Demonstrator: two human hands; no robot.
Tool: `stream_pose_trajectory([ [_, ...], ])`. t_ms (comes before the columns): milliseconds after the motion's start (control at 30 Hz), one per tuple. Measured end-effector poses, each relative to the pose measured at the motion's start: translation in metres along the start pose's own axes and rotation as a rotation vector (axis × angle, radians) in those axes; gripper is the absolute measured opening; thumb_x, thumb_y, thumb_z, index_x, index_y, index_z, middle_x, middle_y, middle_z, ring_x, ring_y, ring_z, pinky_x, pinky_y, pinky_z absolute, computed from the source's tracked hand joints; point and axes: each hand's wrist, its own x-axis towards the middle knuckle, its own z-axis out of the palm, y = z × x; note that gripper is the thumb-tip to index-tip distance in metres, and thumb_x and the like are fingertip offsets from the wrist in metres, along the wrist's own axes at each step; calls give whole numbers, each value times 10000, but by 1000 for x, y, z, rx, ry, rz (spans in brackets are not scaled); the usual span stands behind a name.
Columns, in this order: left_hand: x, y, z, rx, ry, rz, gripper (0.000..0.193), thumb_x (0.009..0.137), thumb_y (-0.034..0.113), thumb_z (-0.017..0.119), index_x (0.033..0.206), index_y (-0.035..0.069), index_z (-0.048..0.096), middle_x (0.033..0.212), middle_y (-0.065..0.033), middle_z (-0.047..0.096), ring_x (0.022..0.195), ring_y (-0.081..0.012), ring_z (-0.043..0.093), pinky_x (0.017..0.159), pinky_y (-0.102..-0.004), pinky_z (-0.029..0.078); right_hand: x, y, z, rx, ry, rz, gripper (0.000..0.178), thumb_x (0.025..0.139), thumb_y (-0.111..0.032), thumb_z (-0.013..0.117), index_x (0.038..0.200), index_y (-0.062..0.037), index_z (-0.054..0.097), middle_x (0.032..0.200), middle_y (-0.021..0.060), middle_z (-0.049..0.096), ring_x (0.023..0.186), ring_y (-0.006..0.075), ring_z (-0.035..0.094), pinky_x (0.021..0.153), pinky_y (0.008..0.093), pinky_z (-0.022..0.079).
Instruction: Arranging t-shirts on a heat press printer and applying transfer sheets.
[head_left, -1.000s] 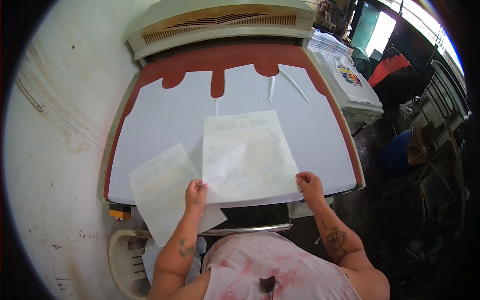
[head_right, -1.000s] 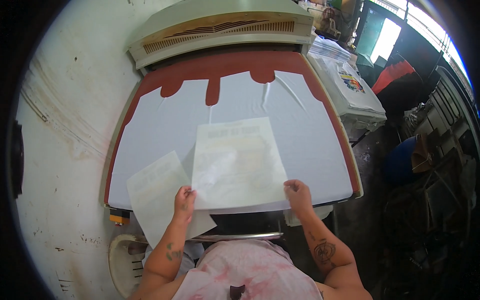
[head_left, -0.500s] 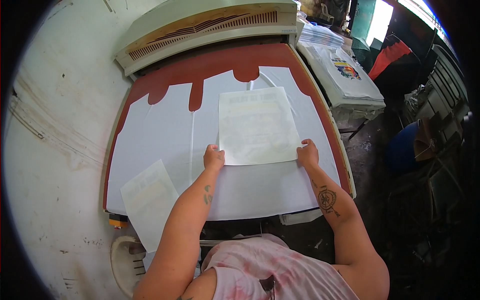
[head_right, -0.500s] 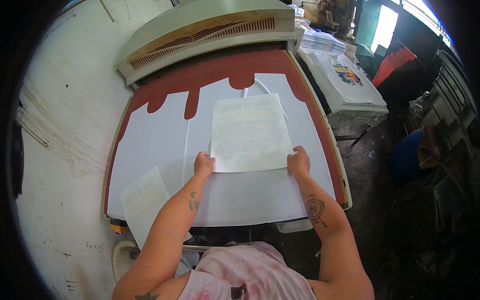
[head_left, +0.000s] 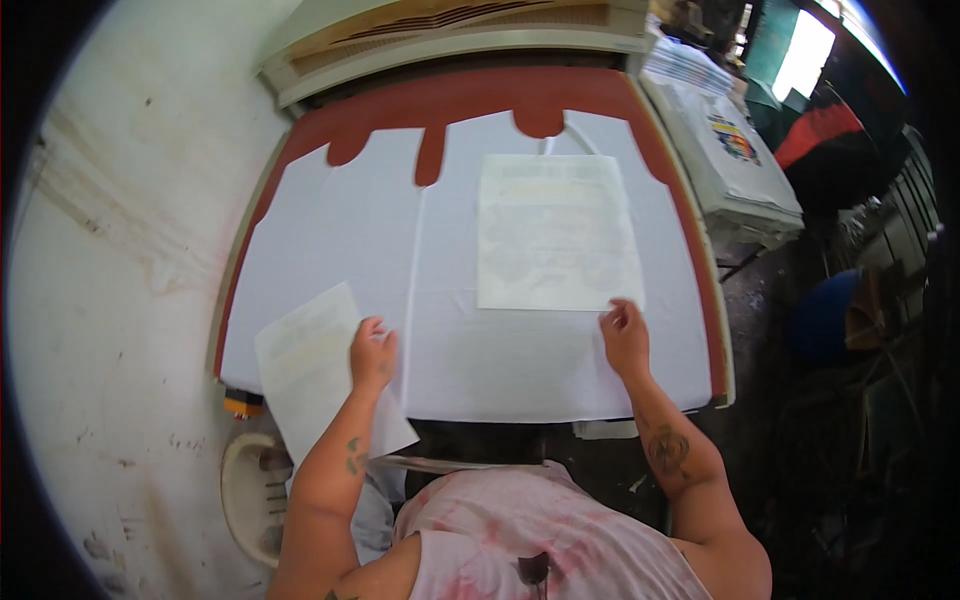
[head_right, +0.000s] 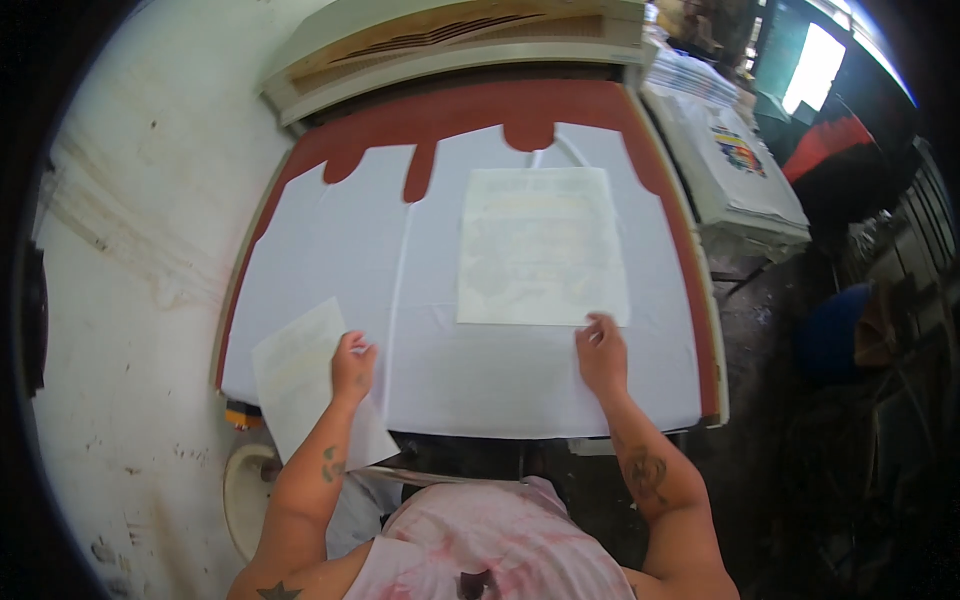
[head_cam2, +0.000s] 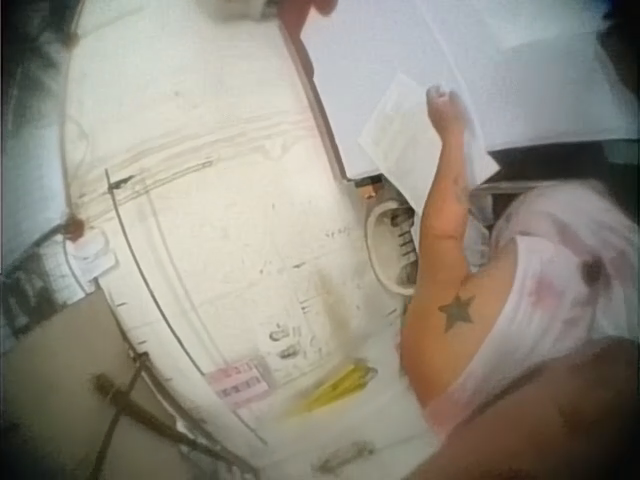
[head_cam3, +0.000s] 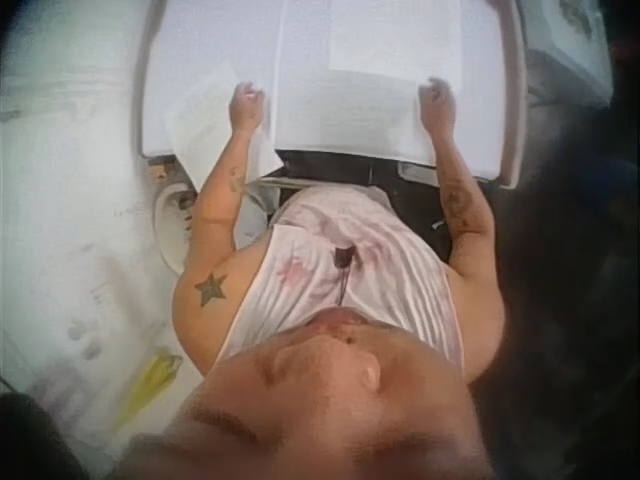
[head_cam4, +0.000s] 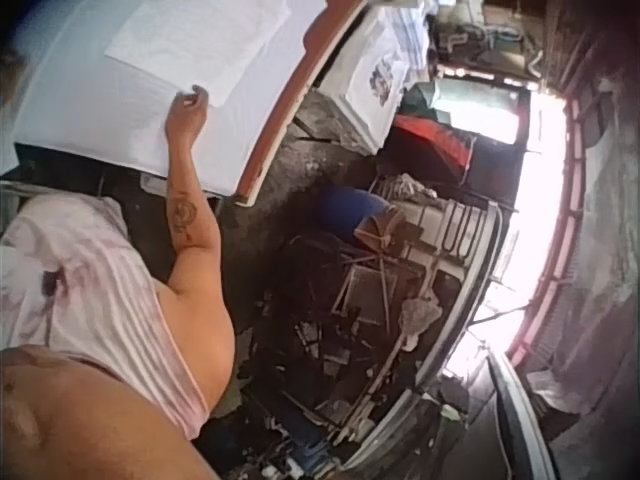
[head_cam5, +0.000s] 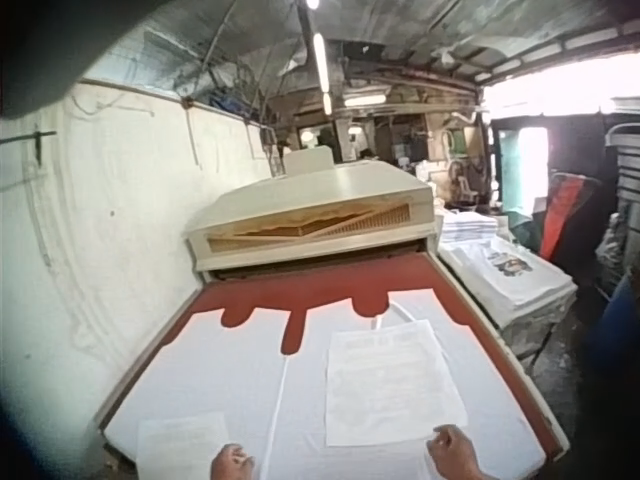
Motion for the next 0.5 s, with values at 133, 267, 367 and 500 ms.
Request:
stream_pose_trajectory([
  [133,-63,-148,-130,557,309,-284,430,767,236,652,1129,50,516,1074,-150,567,983,-273,548,817,-374,444,-84,-24,62,128,-683,-15,270,815,-182,628,1035,-29,592,834,107,628,759,188,575,723,314,459],
  [267,-118,-206,-196,-102,118,-1016,527,794,274,657,1216,32,455,1132,-121,546,1001,-237,526,844,-370,421,-146,-58,140,219,-1090,69,344,833,-207,621,1121,-26,575,970,134,622,852,198,571,794,306,442],
  [367,-147,-218,-210,-555,-129,-1058,489,808,220,641,1208,3,461,1092,-90,563,968,-196,533,819,-351,426,-177,-76,188,211,-1249,98,390,835,-219,622,1167,-23,558,1045,149,600,909,202,561,840,299,424],
  [500,-134,-251,-212,-809,-97,-827,356,809,168,621,1113,2,537,984,-73,605,891,-185,561,764,-319,438,-205,-95,235,137,-1100,206,317,836,-160,616,1114,-9,592,918,83,610,836,141,542,779,272,436],
])
